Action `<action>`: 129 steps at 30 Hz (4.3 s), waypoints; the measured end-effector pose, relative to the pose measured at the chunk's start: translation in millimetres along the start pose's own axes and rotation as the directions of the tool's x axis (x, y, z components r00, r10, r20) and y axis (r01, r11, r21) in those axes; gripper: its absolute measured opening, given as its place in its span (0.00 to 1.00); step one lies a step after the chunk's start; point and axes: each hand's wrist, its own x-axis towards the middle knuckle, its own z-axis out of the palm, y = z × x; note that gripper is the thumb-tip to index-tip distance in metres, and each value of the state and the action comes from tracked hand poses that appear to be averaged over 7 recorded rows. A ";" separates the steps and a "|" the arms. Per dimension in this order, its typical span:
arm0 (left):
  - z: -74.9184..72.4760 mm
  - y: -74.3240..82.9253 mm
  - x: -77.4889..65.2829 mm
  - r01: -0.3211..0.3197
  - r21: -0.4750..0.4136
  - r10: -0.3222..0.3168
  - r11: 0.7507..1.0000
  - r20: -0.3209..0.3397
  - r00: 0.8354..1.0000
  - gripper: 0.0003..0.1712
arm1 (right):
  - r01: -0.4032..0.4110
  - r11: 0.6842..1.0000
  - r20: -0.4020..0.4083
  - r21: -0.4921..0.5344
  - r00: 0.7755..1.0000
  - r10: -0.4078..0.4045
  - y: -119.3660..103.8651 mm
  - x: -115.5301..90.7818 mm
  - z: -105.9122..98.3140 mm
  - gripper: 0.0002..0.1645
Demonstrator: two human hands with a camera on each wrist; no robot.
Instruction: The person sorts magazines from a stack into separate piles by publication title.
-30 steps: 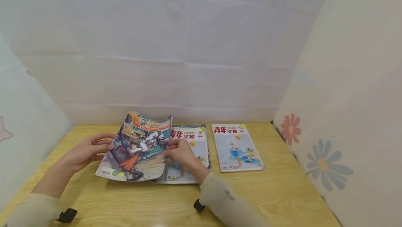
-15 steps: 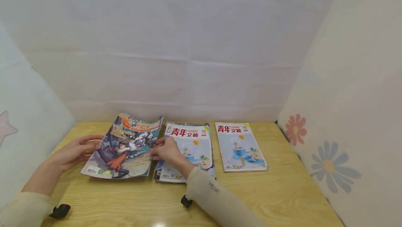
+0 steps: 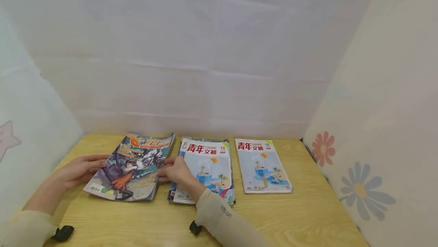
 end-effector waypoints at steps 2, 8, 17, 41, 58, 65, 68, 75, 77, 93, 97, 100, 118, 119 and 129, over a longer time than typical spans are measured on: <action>0.9 -2.5 -0.2 0.015 0.006 -0.015 1.000 -0.023 1.000 0.39 | -0.010 1.000 0.000 0.006 1.000 0.010 0.5 -1.3 1.3 0.28; 7.3 6.3 -1.3 0.001 0.163 0.017 0.987 -0.109 0.994 0.33 | 0.019 0.994 0.001 -0.111 1.000 -0.019 -9.8 -10.5 -4.3 0.27; 25.8 36.5 -9.9 -0.116 0.762 0.279 0.637 -0.087 0.956 0.26 | 0.088 0.979 0.072 -0.184 0.995 -0.075 -31.3 -33.6 -16.1 0.25; 122.5 73.6 -26.6 -0.354 0.711 0.415 0.608 0.096 0.905 0.19 | 0.351 0.809 -0.089 -0.472 0.894 -0.440 -35.7 -92.8 -82.6 0.13; 188.2 61.6 -12.4 -0.367 0.645 0.370 0.671 0.138 0.919 0.14 | 0.278 0.781 -0.161 -0.559 0.888 -0.431 -16.3 -109.2 -116.0 0.14; 207.7 65.3 -4.9 -0.317 0.670 0.359 0.671 0.080 0.930 0.15 | 0.223 0.758 -0.192 -0.613 0.889 -0.417 -9.3 -107.8 -131.6 0.12; 216.6 64.6 0.6 -0.287 0.679 0.335 0.675 0.064 0.940 0.16 | 0.163 0.770 -0.224 -0.617 0.902 -0.370 -4.4 -105.5 -140.5 0.13; 226.9 61.1 14.5 -0.203 0.706 0.272 0.678 0.016 0.962 0.18 | 0.081 0.778 -0.256 -0.623 0.919 -0.300 -1.3 -102.6 -154.3 0.15; 227.2 60.4 16.3 -0.190 0.705 0.259 0.683 0.010 0.966 0.18 | 0.078 0.778 -0.243 -0.624 0.927 -0.287 -1.7 -102.7 -156.2 0.15; 225.2 53.8 22.7 -0.205 0.726 0.263 0.656 0.035 0.964 0.17 | -0.059 0.930 -0.193 -0.363 0.981 -0.013 2.7 -91.3 -168.2 0.24; 222.7 48.5 21.6 -0.161 0.668 0.204 0.727 0.014 0.979 0.18 | -0.095 0.937 -0.188 -0.335 0.982 0.033 10.1 -90.0 -170.6 0.22; 221.4 46.0 21.9 -0.115 0.594 0.146 0.796 -0.004 0.989 0.20 | -0.103 0.937 -0.193 -0.335 0.980 0.039 14.0 -89.1 -171.9 0.23; 229.0 55.4 19.6 -0.013 0.126 0.009 0.992 0.033 0.999 0.27 | -0.090 0.940 -0.191 -0.329 0.981 0.027 17.9 -88.0 -173.1 0.27; 230.1 55.5 19.3 -0.012 0.082 0.007 0.997 0.062 0.998 0.29 | -0.090 0.942 -0.194 -0.325 0.981 0.028 17.8 -88.2 -173.2 0.28; 241.3 48.8 20.4 0.026 -0.121 -0.002 0.992 0.187 0.982 0.37 | -0.082 0.962 -0.217 -0.261 0.976 0.024 14.5 -89.7 -170.7 0.30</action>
